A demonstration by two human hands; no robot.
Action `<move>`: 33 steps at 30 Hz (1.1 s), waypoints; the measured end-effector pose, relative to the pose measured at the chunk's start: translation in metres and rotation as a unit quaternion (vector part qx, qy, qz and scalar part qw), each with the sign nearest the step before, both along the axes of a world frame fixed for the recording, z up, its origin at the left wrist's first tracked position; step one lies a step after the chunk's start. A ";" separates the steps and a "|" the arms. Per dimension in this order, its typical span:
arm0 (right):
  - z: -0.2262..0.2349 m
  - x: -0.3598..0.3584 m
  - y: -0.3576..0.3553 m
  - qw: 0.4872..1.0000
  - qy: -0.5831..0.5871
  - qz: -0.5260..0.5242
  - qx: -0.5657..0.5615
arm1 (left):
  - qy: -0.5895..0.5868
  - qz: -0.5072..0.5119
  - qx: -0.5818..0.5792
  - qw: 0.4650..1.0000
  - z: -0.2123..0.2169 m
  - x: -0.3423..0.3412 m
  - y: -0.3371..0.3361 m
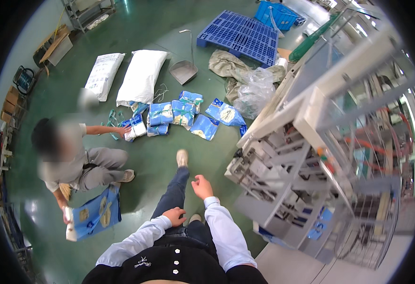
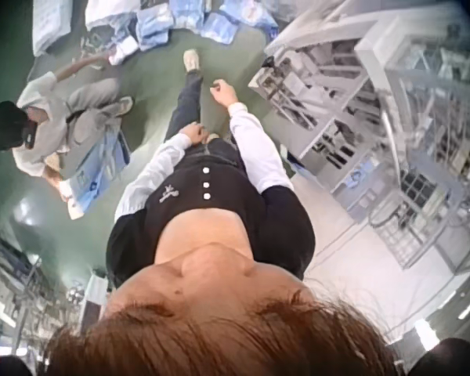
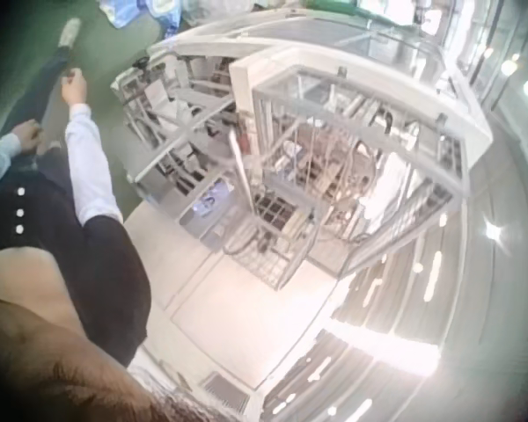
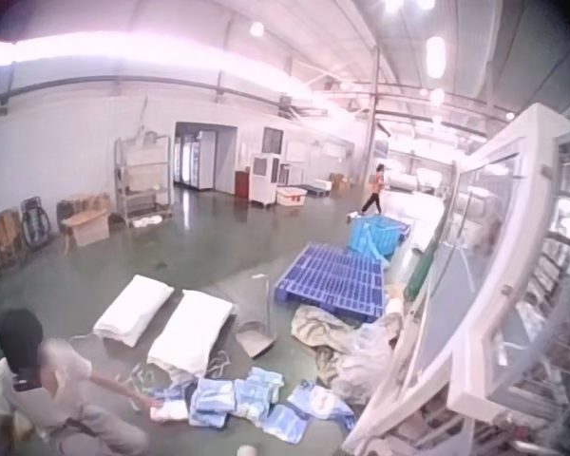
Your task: The person sweeps debris with a broom and dustpan, collects plastic scraps by hand, and then places blue packages of wipes into a large plastic bag.
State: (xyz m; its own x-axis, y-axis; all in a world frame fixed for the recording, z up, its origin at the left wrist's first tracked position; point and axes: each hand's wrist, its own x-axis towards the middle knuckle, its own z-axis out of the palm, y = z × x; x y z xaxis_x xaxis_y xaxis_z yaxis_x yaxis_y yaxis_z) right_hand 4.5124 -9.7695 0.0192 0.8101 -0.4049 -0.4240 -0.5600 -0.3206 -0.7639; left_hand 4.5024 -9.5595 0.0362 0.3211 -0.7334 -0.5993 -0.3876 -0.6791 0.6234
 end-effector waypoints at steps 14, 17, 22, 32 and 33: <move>-0.238 0.248 -0.237 0.961 0.275 -0.025 -0.013 | -0.114 0.052 0.207 0.970 -0.109 0.355 -0.175; -0.270 0.293 -0.279 0.962 0.271 -0.024 -0.023 | -0.072 0.014 0.293 0.953 -0.120 0.390 -0.207; -0.376 0.379 -0.330 0.954 0.271 0.061 -0.109 | -0.073 0.055 0.288 0.953 -0.157 0.426 -0.249; -0.594 0.474 -0.346 0.926 0.221 0.111 -0.285 | -0.101 0.026 0.321 0.941 -0.181 0.438 -0.298; -0.610 0.468 -0.345 0.923 0.251 0.125 -0.261 | -0.115 0.015 0.321 0.940 -0.186 0.442 -0.305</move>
State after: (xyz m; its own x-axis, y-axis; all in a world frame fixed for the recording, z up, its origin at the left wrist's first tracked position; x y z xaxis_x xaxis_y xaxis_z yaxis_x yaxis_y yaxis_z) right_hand 4.9799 -10.1148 -0.5904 0.6601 -0.4874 -0.5716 -0.6601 -0.7396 -0.1316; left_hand 4.9443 -9.8649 -0.1499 0.5119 -0.2334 -0.8267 -0.4362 -0.8997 -0.0161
